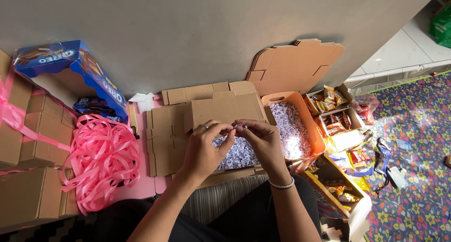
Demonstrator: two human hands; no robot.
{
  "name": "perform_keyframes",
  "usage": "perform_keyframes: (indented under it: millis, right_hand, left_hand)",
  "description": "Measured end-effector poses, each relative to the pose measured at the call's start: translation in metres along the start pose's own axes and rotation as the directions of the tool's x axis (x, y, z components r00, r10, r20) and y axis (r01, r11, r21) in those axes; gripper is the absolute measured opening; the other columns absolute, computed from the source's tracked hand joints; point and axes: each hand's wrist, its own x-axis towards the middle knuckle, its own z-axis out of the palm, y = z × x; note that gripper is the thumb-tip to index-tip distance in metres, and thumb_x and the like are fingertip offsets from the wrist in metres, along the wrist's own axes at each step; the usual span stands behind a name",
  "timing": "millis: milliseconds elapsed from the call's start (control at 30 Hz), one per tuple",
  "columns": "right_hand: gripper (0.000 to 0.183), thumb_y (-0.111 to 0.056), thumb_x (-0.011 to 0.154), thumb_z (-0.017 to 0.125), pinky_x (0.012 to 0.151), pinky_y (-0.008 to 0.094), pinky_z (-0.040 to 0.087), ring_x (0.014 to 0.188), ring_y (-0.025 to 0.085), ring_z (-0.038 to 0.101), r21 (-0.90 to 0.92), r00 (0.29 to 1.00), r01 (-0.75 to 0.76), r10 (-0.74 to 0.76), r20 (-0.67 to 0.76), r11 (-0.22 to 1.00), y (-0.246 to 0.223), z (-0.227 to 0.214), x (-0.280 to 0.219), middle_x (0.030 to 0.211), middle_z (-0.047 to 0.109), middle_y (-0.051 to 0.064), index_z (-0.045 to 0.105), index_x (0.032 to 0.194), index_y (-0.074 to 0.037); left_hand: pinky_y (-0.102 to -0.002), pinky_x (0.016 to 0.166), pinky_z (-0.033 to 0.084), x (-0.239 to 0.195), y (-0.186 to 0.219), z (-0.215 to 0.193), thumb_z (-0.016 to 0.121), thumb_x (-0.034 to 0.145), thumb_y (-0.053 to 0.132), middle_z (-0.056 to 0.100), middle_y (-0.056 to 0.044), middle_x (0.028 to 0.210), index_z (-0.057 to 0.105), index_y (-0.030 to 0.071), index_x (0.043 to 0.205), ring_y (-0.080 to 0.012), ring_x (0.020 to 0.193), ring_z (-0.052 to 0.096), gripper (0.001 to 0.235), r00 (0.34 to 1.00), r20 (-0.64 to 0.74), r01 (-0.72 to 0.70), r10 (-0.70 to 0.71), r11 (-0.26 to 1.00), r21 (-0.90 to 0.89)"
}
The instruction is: A person is packing a cardboard gift box by placing small items into it on top of shredded paper cushioning.
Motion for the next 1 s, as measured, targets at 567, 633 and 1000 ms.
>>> perform_keyframes:
  millis: [567, 633, 1000]
  right_hand:
    - [0.015, 0.0, 0.087, 0.078, 0.082, 0.036, 0.061, 0.076, 0.015, 0.069, -0.105, 0.997, 0.049, -0.041, 0.073, 0.993, -0.012, 0.003, -0.003, 0.079, 0.075, 0.013, 0.078, 0.101, 0.006]
    - [0.015, 0.0, 0.087, 0.078, 0.082, 0.036, 0.061, 0.077, 0.015, 0.069, -0.1, 0.997, 0.039, -0.033, 0.07, 0.994, -0.012, 0.002, -0.005, 0.079, 0.075, 0.012, 0.079, 0.101, 0.006]
    - [0.016, 0.004, 0.085, 0.076, 0.078, 0.036, 0.062, 0.076, 0.019, 0.073, -0.087, 0.998, 0.039, -0.035, 0.049, 0.995, -0.003, -0.01, 0.0, 0.081, 0.076, 0.016, 0.077, 0.101, 0.008]
  left_hand:
    - [-0.036, 0.075, 0.055, 0.0, -0.006, 0.0, 0.07, 0.092, 0.013, 0.072, -0.003, 0.077, 0.073, 0.013, 0.086, -0.0233, 0.075, 0.075, 0.007, 1.0, -0.021, 0.015, -0.015, 1.0, -0.011]
    - [-0.037, 0.074, 0.055, -0.002, -0.006, -0.001, 0.071, 0.091, 0.013, 0.072, -0.003, 0.075, 0.073, 0.013, 0.085, -0.0233, 0.074, 0.075, 0.006, 1.0, -0.002, 0.02, -0.02, 1.0, -0.008]
    - [-0.031, 0.07, 0.055, -0.006, -0.017, -0.005, 0.065, 0.093, 0.011, 0.077, -0.009, 0.077, 0.07, 0.007, 0.087, -0.017, 0.072, 0.074, 0.008, 0.964, 0.07, 0.265, -0.256, 0.928, -0.26]
